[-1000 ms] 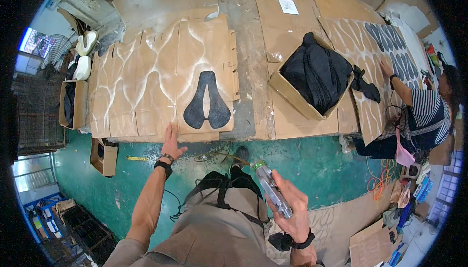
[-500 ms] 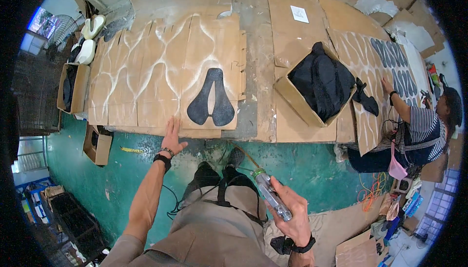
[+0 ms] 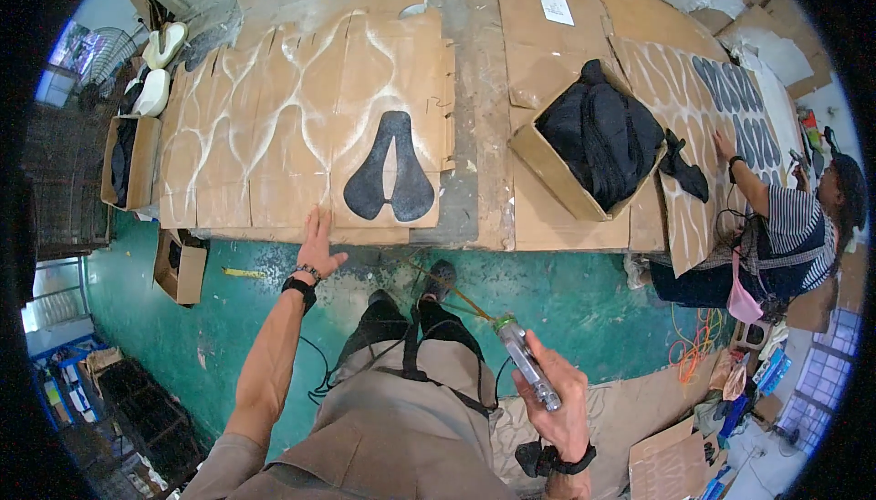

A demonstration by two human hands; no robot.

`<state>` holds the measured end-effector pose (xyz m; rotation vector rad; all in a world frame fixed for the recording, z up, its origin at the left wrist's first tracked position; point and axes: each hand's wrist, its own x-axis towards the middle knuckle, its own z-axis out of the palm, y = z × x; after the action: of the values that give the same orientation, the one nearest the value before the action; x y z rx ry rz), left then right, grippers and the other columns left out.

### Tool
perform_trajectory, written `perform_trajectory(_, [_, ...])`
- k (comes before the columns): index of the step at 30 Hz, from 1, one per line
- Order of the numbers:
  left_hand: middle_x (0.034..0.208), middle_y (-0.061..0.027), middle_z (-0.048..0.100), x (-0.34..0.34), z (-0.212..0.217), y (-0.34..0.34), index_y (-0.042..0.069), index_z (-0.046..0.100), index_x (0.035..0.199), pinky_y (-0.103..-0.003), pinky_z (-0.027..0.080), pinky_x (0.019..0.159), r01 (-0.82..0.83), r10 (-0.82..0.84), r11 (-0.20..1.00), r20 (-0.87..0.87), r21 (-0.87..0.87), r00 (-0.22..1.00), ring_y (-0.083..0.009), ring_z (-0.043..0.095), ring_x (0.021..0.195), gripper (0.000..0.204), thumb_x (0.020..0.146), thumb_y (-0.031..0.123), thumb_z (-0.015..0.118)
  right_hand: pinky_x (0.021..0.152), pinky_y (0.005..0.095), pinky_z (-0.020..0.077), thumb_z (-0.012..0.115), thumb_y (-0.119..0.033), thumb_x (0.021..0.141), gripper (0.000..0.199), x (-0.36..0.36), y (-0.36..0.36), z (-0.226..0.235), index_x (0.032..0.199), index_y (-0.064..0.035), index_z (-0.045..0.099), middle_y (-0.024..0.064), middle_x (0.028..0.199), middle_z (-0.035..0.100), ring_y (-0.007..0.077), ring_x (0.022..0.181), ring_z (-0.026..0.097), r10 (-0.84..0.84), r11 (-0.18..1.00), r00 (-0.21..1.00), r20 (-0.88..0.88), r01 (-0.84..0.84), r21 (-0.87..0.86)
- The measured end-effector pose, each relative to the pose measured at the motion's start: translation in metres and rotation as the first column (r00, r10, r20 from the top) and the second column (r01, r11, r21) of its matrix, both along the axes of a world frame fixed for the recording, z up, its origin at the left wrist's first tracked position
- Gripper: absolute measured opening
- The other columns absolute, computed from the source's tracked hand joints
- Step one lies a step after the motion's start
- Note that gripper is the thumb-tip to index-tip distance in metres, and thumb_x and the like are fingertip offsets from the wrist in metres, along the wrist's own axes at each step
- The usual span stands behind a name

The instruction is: Arranging and checking bicycle saddle padding components on a workbench.

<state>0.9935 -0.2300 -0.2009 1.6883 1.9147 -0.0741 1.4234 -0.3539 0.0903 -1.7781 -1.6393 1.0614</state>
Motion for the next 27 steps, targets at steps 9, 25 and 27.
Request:
perform_trajectory(9, [0.173,-0.0173,0.002,-0.001,0.001,0.001,0.012,0.021,0.165,-0.045,0.028,0.126,-0.009,0.009,1.000,-0.020,0.000,1.000,-0.0425,0.011,0.158,0.116,0.072,0.026,0.090,0.087,0.0367,0.0551,0.078,-0.007,0.084,0.054,0.000,0.006,0.014,0.135,0.0024,0.064,0.0228,0.112,0.074,0.0314,0.098,0.074,0.050,0.996,0.998,-0.032,-0.052,-0.075])
perform_trajectory(25, [0.116,-0.0067,0.075,0.013,0.086,0.001,0.003,0.071,0.125,-0.031,0.055,0.088,-0.696,0.280,0.685,0.806,0.213,0.522,-0.0146,0.069,0.102,0.030,0.097,0.015,0.068,0.093,0.0379,0.0545,0.073,0.004,0.083,0.060,-0.025,0.033,-0.011,0.141,0.0019,0.059,0.0256,0.119,0.070,0.0396,0.105,0.071,0.153,0.988,0.980,-0.131,-0.153,0.010])
perform_trajectory(27, [0.100,-0.0084,0.078,0.094,0.198,-0.010,0.004,0.078,0.104,-0.036,0.055,0.088,-0.401,0.043,0.837,0.686,0.373,0.726,-0.0223,0.073,0.098,0.017,0.089,0.009,0.073,0.090,0.0400,0.0548,0.074,0.002,0.082,0.060,-0.034,0.039,-0.025,0.140,0.0019,0.059,0.0250,0.115,0.070,0.0415,0.102,0.070,0.163,0.985,0.980,-0.116,-0.156,0.068])
